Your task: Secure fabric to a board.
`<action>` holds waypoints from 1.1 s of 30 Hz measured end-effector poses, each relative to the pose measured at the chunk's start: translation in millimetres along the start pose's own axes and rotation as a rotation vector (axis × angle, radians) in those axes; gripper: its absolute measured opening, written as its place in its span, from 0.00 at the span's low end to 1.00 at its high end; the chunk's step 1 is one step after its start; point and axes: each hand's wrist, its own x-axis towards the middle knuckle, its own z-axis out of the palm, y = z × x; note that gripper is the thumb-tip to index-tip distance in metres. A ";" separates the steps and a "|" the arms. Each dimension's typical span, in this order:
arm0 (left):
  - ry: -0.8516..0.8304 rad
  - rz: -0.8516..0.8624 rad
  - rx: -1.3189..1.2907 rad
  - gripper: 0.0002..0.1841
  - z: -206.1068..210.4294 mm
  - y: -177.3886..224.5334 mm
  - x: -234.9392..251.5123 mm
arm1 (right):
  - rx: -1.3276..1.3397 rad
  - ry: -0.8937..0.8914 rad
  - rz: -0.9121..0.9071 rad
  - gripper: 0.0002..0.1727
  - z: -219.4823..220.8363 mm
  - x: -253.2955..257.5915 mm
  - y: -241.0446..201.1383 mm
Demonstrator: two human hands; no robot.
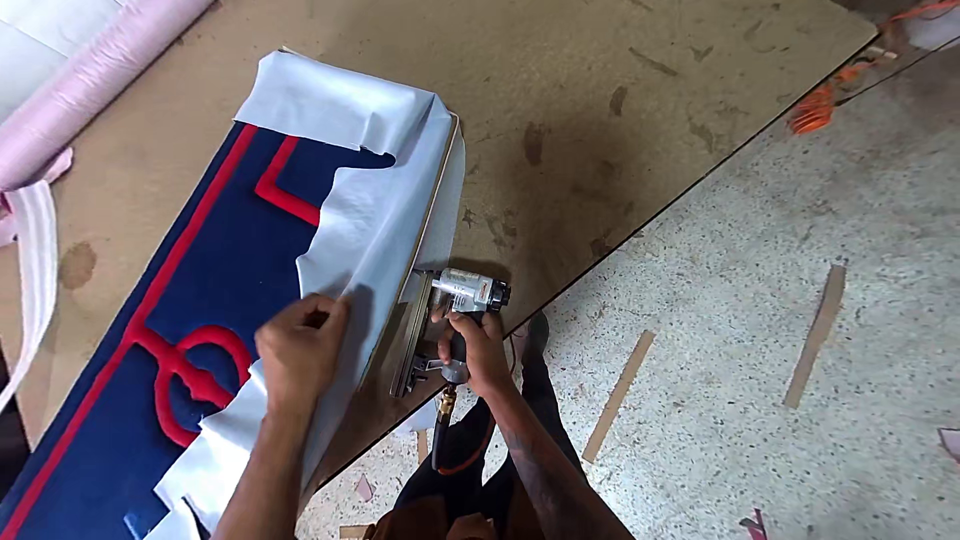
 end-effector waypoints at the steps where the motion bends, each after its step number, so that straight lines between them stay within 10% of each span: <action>1: 0.025 -0.006 -0.023 0.14 -7.6 -6.9 7.0 | 0.010 -0.003 -0.001 0.19 1.3 -5.1 6.5; 4: 0.030 -0.072 -0.059 0.14 -18.9 -31.3 35.1 | 0.034 0.002 -0.004 0.19 8.0 -18.4 20.0; 11: -0.105 -0.221 -0.088 0.50 1.2 -41.0 95.4 | 0.038 0.022 0.042 0.20 14.4 -28.2 24.1; 20: -0.520 -0.179 -0.594 0.15 34.7 79.8 72.4 | 0.068 0.028 0.029 0.20 0.7 -34.3 13.8; 25: -0.681 -0.072 -0.189 0.40 132.9 124.1 20.1 | -0.100 0.267 -0.076 0.19 -66.6 -43.1 -48.5; 33: -0.796 -0.092 -0.265 0.29 153.5 81.3 45.4 | -0.341 0.290 -0.188 0.17 -142.8 -30.6 -174.1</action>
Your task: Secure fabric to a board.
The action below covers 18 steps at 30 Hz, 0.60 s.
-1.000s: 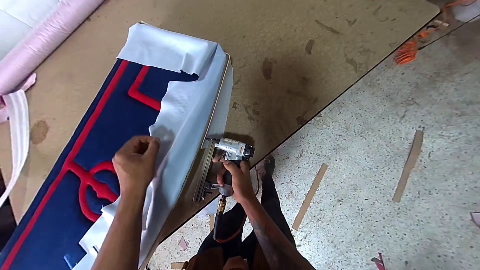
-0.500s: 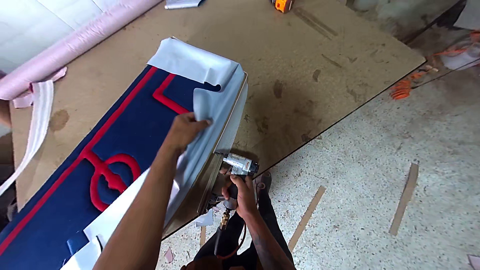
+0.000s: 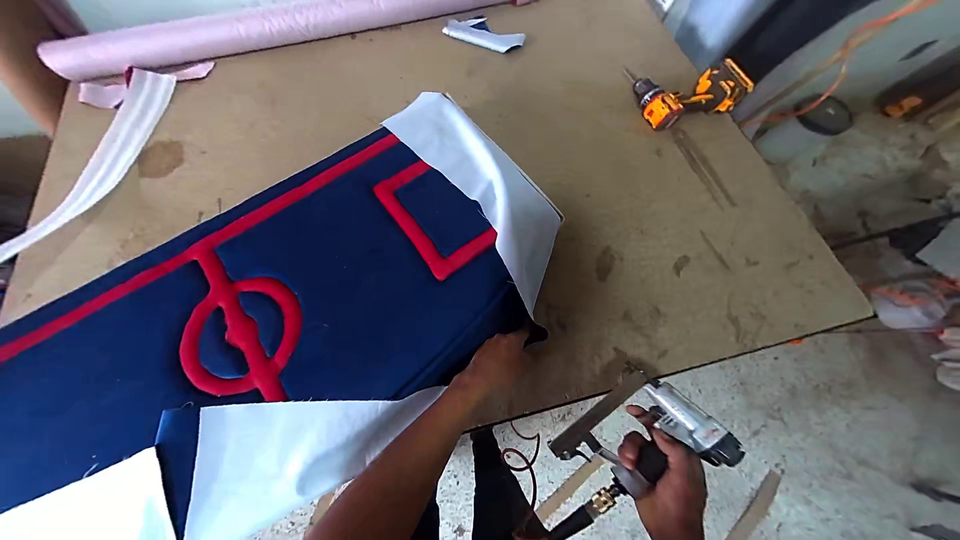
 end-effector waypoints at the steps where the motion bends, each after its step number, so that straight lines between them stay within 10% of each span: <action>1: -0.015 0.033 -0.041 0.29 -3.0 -0.9 -1.5 | 0.001 -0.003 -0.011 0.18 -1.9 10.0 -8.5; 6: -0.003 0.304 -0.326 0.23 -78.6 18.8 -64.9 | 0.045 -0.045 -0.030 0.21 14.1 87.8 -36.5; 12: 0.890 0.004 0.014 0.14 -270.2 -32.4 -99.7 | 0.106 -0.029 0.003 0.19 56.8 195.7 -50.6; 15: 0.812 -0.119 0.064 0.28 -257.1 -61.9 -131.4 | 0.068 -0.129 0.042 0.22 39.0 244.6 -46.1; 18: 0.914 -0.195 0.170 0.31 -174.8 -109.7 -214.1 | 0.022 -0.760 0.103 0.25 48.6 259.0 -43.1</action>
